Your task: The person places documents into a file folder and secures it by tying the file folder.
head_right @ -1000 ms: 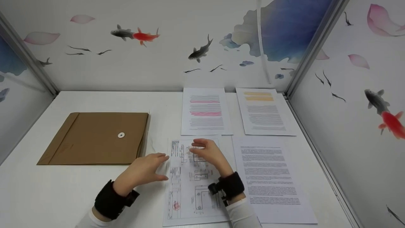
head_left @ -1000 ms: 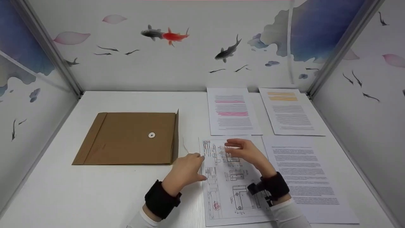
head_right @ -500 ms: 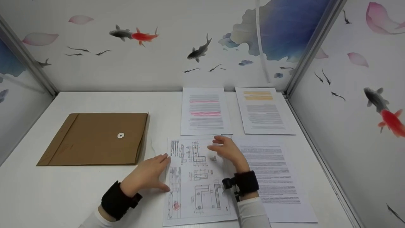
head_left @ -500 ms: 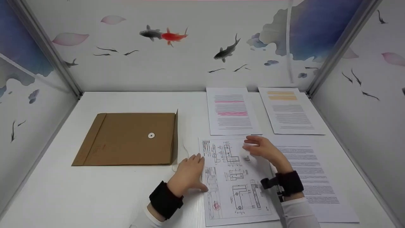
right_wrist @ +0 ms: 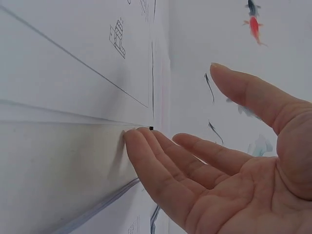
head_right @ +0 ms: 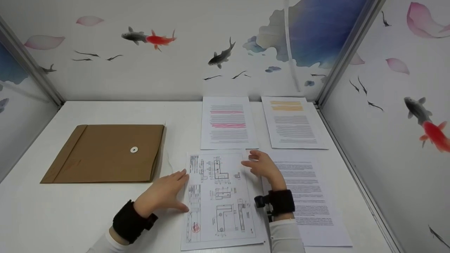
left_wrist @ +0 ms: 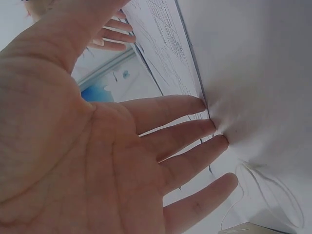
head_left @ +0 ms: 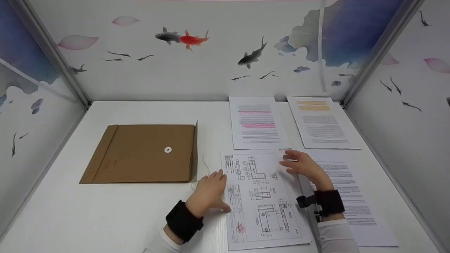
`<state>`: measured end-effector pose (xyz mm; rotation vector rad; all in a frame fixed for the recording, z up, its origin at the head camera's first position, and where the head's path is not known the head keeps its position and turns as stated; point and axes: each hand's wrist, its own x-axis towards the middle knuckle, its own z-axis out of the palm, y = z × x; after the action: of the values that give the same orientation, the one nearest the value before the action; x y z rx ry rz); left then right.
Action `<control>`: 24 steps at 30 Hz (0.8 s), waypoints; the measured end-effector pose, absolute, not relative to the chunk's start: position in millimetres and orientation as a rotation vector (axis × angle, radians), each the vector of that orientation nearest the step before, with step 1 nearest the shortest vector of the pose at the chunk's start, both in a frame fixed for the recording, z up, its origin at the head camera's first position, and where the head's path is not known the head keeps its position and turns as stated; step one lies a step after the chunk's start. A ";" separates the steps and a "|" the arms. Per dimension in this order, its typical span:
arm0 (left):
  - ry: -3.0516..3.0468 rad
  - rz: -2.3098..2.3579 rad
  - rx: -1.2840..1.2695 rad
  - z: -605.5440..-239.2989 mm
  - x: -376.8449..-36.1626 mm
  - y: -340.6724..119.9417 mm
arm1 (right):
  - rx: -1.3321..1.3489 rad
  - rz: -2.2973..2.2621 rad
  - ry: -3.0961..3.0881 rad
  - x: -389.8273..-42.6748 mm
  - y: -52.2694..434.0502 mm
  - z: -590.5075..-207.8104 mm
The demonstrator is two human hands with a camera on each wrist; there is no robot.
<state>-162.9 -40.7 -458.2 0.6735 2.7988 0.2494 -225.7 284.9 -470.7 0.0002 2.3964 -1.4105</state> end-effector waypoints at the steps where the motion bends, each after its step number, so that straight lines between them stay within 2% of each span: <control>1: 2.797 0.250 0.671 -458.4 -163.0 -40.7 | 0.006 -1.419 2.386 -225.4 285.6 -470.8; 24: 2.764 0.257 0.619 -456.9 -162.9 -38.4 | 0.114 -1.473 2.340 -228.0 285.0 -477.8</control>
<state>-162.9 -38.4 -456.9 0.6185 2.7640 0.2572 -228.0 285.0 -477.8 0.1141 2.3400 -1.4735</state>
